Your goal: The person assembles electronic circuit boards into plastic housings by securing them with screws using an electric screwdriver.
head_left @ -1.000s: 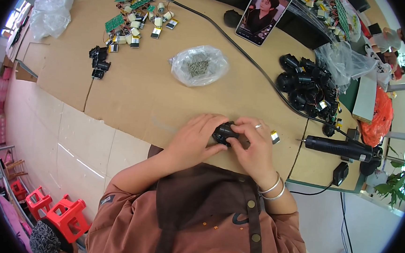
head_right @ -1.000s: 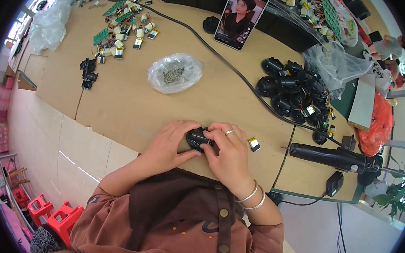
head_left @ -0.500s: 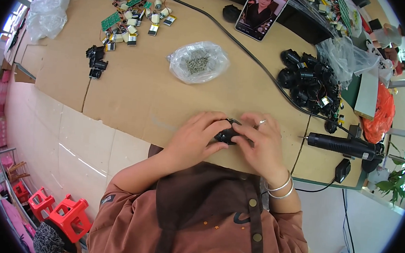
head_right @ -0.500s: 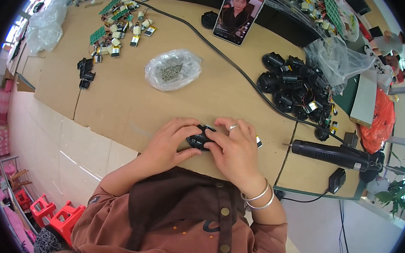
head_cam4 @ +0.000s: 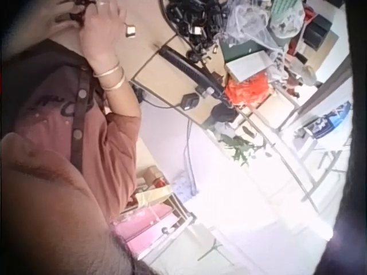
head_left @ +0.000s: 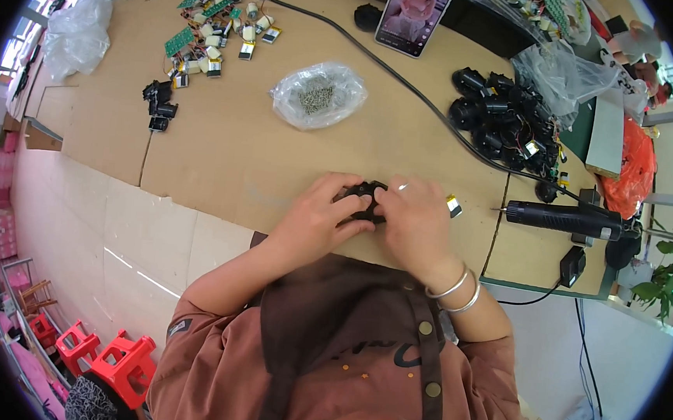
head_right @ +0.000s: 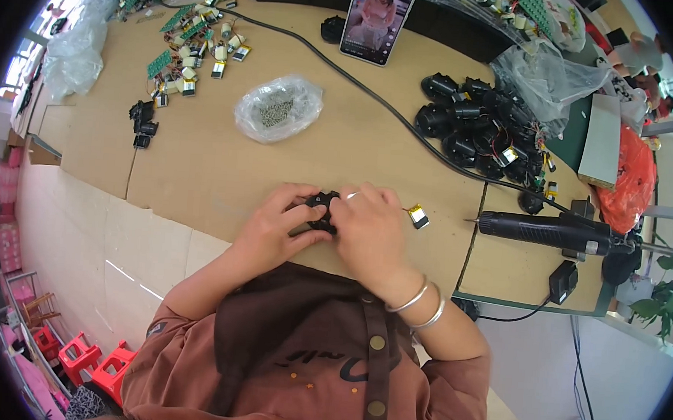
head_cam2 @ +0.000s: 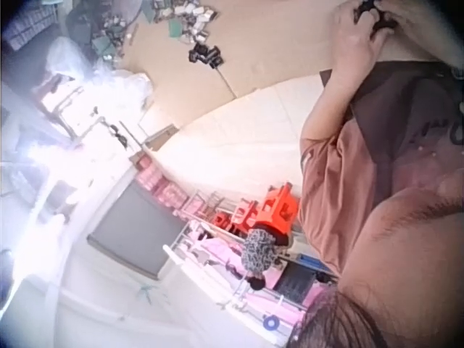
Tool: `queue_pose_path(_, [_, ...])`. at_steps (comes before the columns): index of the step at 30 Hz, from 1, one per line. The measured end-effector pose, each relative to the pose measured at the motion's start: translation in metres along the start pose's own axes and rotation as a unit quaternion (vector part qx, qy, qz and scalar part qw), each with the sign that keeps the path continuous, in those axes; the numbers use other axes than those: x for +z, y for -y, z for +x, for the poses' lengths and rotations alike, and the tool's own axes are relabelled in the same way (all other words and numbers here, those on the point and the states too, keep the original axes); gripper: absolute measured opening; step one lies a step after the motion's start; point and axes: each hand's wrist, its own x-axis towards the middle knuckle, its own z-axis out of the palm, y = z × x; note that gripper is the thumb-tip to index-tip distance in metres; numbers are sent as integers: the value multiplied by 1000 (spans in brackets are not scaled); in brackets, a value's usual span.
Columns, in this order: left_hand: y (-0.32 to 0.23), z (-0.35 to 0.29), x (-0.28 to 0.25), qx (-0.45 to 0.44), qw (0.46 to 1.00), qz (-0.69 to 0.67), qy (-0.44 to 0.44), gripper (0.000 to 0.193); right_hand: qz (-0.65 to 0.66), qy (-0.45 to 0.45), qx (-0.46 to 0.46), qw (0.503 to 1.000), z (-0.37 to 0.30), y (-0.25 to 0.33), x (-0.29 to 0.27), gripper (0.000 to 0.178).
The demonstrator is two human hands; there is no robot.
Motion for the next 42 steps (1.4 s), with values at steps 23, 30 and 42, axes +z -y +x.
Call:
queue_pose_path(23, [72, 97, -68, -56, 968, 242, 29, 7, 526, -380, -24, 760, -53, -103, -112, 62])
queue_pose_path(30, [71, 102, -73, -76, 980, 183, 33, 5, 722, -279, -104, 625, -3, -66, -113, 74])
queue_pose_path(42, [0, 61, -56, -53, 996, -36, -56, 10, 566, -385, -1, 729, 18, 6, -88, 76])
